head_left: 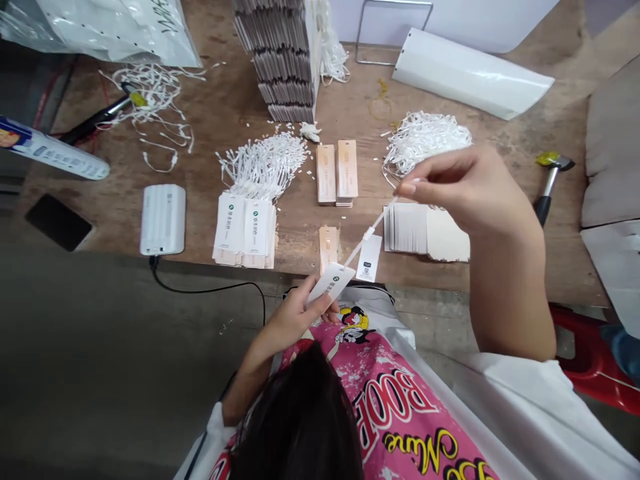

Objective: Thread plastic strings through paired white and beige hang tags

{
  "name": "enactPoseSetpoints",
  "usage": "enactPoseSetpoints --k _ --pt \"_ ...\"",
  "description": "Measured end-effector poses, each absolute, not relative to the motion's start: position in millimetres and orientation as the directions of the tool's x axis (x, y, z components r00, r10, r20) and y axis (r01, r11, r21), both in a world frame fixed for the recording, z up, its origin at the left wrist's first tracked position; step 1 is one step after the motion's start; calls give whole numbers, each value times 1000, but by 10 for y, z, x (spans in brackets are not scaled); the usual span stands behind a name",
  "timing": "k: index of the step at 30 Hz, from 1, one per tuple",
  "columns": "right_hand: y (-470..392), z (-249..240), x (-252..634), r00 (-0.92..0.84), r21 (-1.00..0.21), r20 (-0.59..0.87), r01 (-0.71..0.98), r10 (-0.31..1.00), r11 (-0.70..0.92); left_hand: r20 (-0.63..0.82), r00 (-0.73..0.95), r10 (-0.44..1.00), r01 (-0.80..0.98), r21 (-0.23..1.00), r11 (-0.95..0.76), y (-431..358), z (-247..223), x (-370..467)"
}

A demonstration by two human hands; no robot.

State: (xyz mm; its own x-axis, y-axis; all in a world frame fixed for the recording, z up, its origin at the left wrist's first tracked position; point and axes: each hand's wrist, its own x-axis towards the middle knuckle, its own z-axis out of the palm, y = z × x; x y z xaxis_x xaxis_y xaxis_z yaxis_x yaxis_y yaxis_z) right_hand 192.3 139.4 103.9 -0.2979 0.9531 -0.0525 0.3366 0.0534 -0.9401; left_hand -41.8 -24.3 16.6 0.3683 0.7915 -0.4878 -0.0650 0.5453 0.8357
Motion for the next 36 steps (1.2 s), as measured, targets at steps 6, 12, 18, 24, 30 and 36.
enactPoseSetpoints --k 6,12,18,24,30,36 --pt "1908 885 1232 -368 -942 -82 332 926 49 -598 -61 799 -156 796 585 -410 -18 -702" --pt "2302 576 537 -462 -927 -103 366 881 84 -616 -407 675 -248 785 567 -453 -146 -914" --pt "2513 527 137 -525 -895 -103 420 845 152 -581 -515 630 -273 808 522 -368 -205 -953" --pt "2686 523 -110 -554 -861 -150 481 819 167 -482 -621 619 -80 824 561 -280 -192 -905" --pt "2733 600 -300 -616 -766 -137 563 776 312 -274 -594 756 257 827 501 -344 -98 -787" --pt "2376 897 120 -530 -488 208 672 822 557 -322 -281 904 242 888 392 -144 -71 -679"
